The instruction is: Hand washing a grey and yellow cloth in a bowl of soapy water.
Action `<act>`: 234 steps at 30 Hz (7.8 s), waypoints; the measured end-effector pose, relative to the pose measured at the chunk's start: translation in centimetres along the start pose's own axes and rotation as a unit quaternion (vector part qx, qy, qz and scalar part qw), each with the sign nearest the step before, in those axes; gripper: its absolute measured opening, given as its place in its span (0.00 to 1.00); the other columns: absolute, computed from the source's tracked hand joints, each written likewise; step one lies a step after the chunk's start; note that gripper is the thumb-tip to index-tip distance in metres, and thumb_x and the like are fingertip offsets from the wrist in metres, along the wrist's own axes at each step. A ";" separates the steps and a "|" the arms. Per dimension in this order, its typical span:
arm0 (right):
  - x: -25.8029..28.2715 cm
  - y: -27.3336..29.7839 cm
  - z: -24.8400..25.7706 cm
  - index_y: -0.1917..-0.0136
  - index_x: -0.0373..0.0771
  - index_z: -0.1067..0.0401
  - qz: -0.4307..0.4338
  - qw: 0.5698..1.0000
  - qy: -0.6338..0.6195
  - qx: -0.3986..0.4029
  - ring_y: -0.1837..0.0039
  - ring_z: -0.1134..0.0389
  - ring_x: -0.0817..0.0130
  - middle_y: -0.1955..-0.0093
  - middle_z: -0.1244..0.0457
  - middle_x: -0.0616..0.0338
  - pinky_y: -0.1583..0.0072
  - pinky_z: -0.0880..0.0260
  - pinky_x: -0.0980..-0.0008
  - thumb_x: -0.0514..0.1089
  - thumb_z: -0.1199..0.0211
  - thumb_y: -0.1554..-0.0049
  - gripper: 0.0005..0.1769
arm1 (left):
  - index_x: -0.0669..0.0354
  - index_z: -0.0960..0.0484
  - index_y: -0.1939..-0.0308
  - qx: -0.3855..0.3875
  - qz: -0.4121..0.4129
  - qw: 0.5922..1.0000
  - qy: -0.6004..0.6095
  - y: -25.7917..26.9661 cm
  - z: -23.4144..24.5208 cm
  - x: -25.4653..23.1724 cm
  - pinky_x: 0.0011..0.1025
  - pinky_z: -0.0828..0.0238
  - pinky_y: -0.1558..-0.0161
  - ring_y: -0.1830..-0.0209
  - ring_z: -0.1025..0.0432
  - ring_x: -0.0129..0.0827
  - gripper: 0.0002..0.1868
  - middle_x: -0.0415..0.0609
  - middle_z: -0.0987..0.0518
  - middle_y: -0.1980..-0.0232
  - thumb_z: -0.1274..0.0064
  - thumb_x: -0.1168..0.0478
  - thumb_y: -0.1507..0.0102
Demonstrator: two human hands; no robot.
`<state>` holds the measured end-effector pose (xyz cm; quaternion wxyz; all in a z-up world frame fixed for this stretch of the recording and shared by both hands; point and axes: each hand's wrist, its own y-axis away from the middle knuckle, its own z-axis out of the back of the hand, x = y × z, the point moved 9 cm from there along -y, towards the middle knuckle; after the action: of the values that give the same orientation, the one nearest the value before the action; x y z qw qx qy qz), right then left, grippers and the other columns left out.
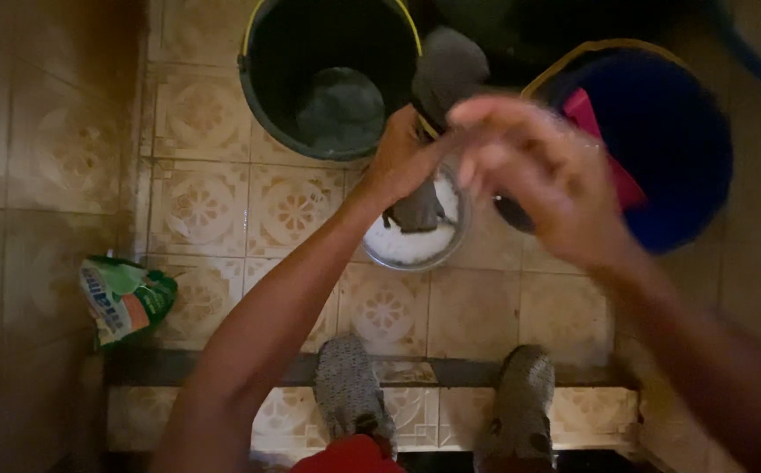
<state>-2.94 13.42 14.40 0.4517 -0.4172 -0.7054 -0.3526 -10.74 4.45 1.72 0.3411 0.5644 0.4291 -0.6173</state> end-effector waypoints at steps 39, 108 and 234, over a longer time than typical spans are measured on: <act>-6.2 0.7 -1.4 0.43 0.37 0.29 -0.039 0.880 -0.436 -0.185 0.60 0.34 0.66 0.56 0.32 0.58 0.55 0.34 0.64 0.58 0.47 0.38 0.24 | 0.58 0.26 0.41 -0.070 -0.088 0.969 -0.220 3.6 -2.5 2.9 0.36 0.23 0.55 0.57 0.20 0.44 0.20 0.52 0.17 0.54 0.46 0.59 0.36; -7.6 4.6 6.0 0.52 0.40 0.24 -0.152 0.524 0.833 0.097 0.71 0.29 0.60 0.69 0.31 0.50 0.68 0.29 0.57 0.45 0.32 0.49 0.12 | 0.61 0.35 0.35 0.240 -0.033 0.945 -0.221 7.7 -9.5 0.7 0.45 0.24 0.60 0.58 0.21 0.56 0.35 0.67 0.19 0.56 0.36 0.59 0.42; -28.2 8.4 12.9 0.29 0.32 0.35 -0.101 0.797 0.439 -0.403 0.36 0.35 0.50 0.34 0.36 0.42 0.36 0.37 0.55 0.43 0.36 0.39 0.27 | 0.62 0.32 0.23 -0.058 0.166 0.984 -0.011 13.2 0.9 7.6 0.34 0.28 0.50 0.50 0.26 0.33 0.37 0.56 0.20 0.43 0.39 0.50 0.32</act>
<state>7.18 20.49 -15.25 0.4659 -0.2884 -0.2639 -0.7938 -0.11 -1.22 -7.73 0.4759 0.5996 0.3610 -0.5325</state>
